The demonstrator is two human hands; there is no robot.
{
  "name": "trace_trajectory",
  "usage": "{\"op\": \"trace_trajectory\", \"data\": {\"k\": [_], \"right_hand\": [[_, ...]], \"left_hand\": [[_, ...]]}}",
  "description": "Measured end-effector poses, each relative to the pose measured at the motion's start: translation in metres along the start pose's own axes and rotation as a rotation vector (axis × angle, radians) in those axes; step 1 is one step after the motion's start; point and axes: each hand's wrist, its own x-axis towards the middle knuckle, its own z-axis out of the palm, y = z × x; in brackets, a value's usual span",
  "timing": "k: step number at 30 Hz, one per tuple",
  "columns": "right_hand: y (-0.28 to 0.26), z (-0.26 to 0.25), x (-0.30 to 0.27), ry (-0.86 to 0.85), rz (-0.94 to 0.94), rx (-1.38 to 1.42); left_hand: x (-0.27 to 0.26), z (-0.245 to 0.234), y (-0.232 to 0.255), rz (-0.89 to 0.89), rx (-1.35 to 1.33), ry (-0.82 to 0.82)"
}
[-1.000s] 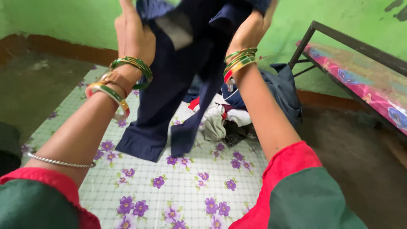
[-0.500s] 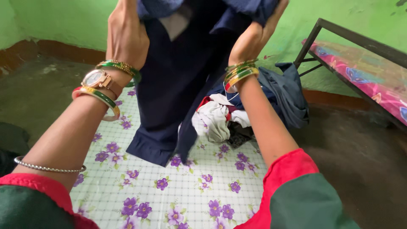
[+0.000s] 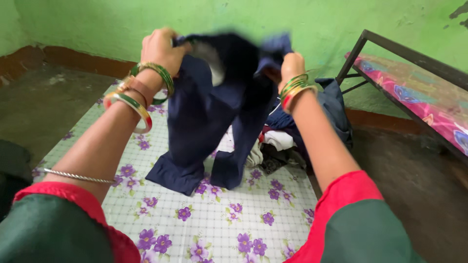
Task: The person folds multiple pairs of pants by hand on a floral-patterned surface and adds them to a stack of folded laundry.
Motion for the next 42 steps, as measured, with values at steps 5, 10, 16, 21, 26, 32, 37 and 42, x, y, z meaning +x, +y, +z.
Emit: {"op": "trace_trajectory", "data": {"k": [5, 10, 16, 21, 26, 32, 37, 42], "right_hand": [[0.013, 0.003, -0.041, 0.044, -0.138, 0.068], [0.064, 0.010, -0.024, -0.296, 0.063, -0.509], [-0.026, 0.022, -0.035, -0.607, 0.500, -0.027], [-0.089, 0.034, -0.063, -1.011, 0.701, 0.154], [-0.058, 0.056, -0.068, -0.739, -0.122, -0.403], [-0.068, 0.044, -0.041, -0.453, -0.374, -0.314], [-0.042, 0.056, -0.020, -0.361, -0.107, -0.265], [-0.074, 0.046, -0.021, -0.444, 0.046, 0.475]], "left_hand": [[-0.007, -0.001, 0.000, -0.019, 0.019, 0.089], [-0.011, -0.012, -0.005, -0.146, 0.407, -0.287], [-0.023, 0.001, -0.006, -0.106, 0.283, -0.111], [-0.025, 0.014, 0.029, 0.165, 0.043, -0.091], [-0.042, 0.008, 0.054, 0.265, -0.008, -0.026], [-0.095, 0.024, 0.055, 0.224, -0.542, 0.086], [-0.145, 0.049, 0.039, 0.347, -0.378, 0.228], [-0.170, 0.073, 0.016, -0.047, -0.091, 0.300]]}}
